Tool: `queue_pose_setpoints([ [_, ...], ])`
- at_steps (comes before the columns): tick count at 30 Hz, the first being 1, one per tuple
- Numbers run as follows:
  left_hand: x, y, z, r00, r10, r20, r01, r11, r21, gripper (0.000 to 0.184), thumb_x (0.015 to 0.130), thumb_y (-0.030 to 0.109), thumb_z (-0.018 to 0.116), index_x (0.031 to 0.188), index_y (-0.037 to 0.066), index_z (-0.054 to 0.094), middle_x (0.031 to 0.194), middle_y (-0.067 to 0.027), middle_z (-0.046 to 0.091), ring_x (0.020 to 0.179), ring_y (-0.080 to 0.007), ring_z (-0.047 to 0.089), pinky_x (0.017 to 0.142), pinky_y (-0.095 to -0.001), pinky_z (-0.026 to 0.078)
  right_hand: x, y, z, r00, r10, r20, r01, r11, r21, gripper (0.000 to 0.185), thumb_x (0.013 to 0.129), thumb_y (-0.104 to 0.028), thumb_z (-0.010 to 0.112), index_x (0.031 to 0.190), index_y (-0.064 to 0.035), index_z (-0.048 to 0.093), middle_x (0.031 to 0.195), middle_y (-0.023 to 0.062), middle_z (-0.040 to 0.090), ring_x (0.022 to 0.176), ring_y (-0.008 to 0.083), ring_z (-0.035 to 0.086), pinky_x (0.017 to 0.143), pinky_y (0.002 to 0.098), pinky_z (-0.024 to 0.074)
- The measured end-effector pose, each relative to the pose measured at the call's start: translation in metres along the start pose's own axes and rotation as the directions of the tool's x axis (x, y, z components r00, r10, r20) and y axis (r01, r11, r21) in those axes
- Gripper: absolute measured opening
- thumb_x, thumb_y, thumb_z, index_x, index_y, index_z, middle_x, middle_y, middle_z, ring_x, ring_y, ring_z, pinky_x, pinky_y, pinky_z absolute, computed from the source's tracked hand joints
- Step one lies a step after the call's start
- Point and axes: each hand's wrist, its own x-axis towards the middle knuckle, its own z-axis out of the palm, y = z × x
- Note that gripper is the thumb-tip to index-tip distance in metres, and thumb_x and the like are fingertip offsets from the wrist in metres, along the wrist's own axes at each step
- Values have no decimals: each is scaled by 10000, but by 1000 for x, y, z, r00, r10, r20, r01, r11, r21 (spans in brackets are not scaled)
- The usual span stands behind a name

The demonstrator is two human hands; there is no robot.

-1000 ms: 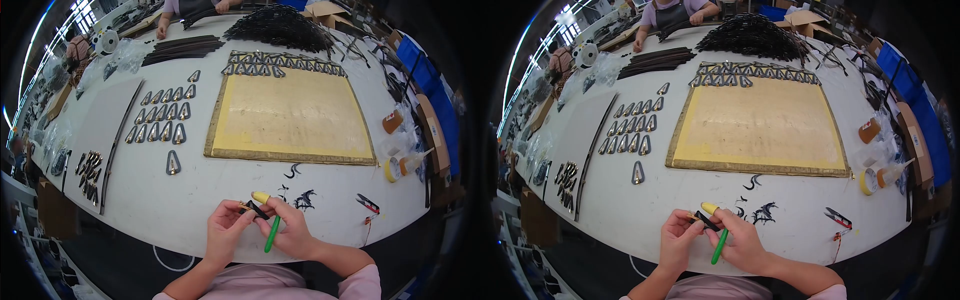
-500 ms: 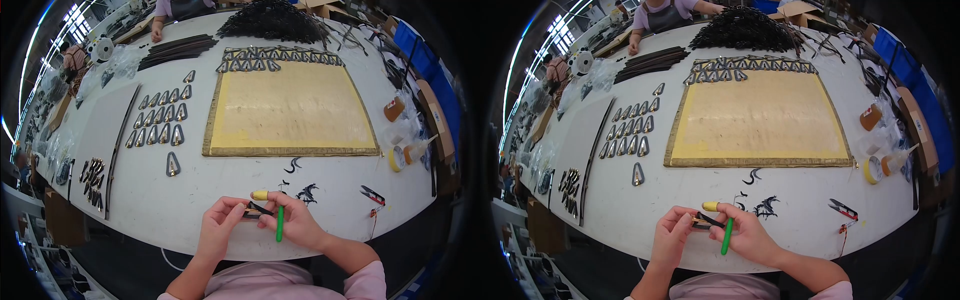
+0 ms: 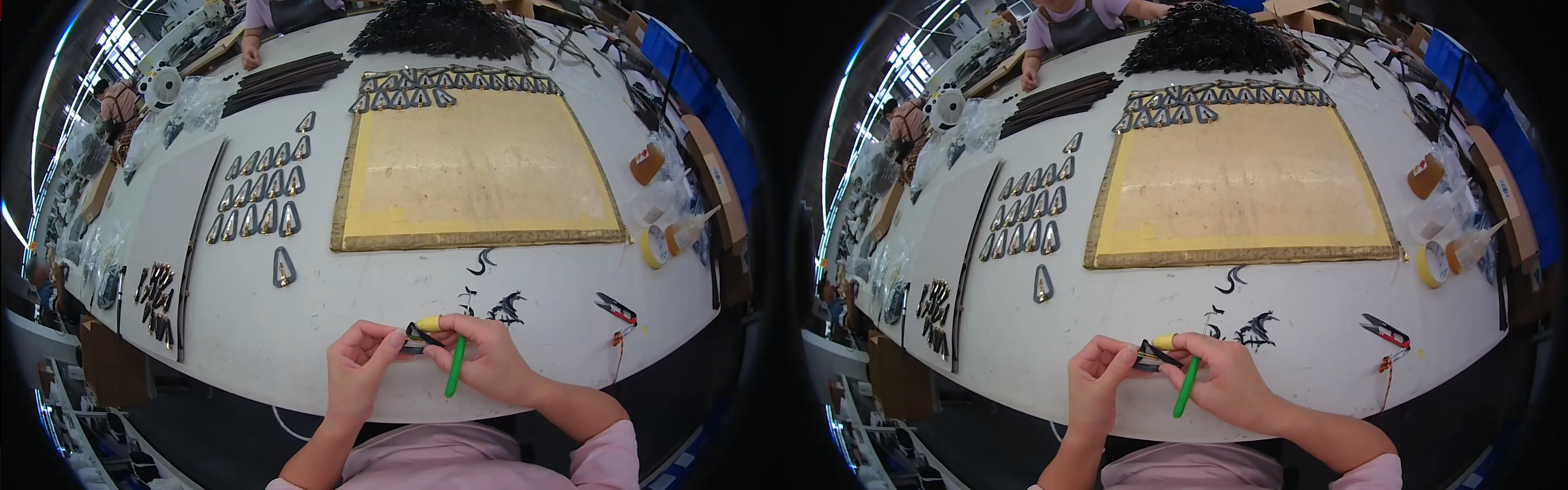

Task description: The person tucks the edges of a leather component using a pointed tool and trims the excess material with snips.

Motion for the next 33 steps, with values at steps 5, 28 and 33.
queue_pose_setpoints([
  [5, -1, 1, -1, 998, 66, 6, -66, 997, 33, 94, 897, 40, 631, 928, -42, 596, 890, -109, 659, 823, -128, 643, 745, -282, 573, 1, -3, 0, 997, -69, -46, 62, 989, -135, 190, 836, -92, 675, 991, 11, 639, 820, 105, 668, 664, 208, 648, 603, 291, 502],
  [28, 2, -10, -4, 994, -13, 104, 14, 1000, -11, 112, 914, 64, 612, 939, -44, 598, 898, -113, 660, 820, -138, 640, 726, -292, 574, 14, -1, -18, 945, 268, 189, -312, 910, 272, 147, 882, -146, 671, 868, 1, 661, 709, -9, 619, 639, 27, 511, 572, 202, 407],
  [33, 1, -13, -1, 996, -29, 81, 27, 999, 26, 110, 914, 91, 605, 902, -18, 591, 860, -100, 661, 779, -147, 654, 712, -315, 585, 10, 3, -12, 951, 277, 135, -301, 931, 208, 143, 875, -132, 667, 863, 10, 648, 689, 10, 609, 635, 38, 506, 577, 215, 416],
])
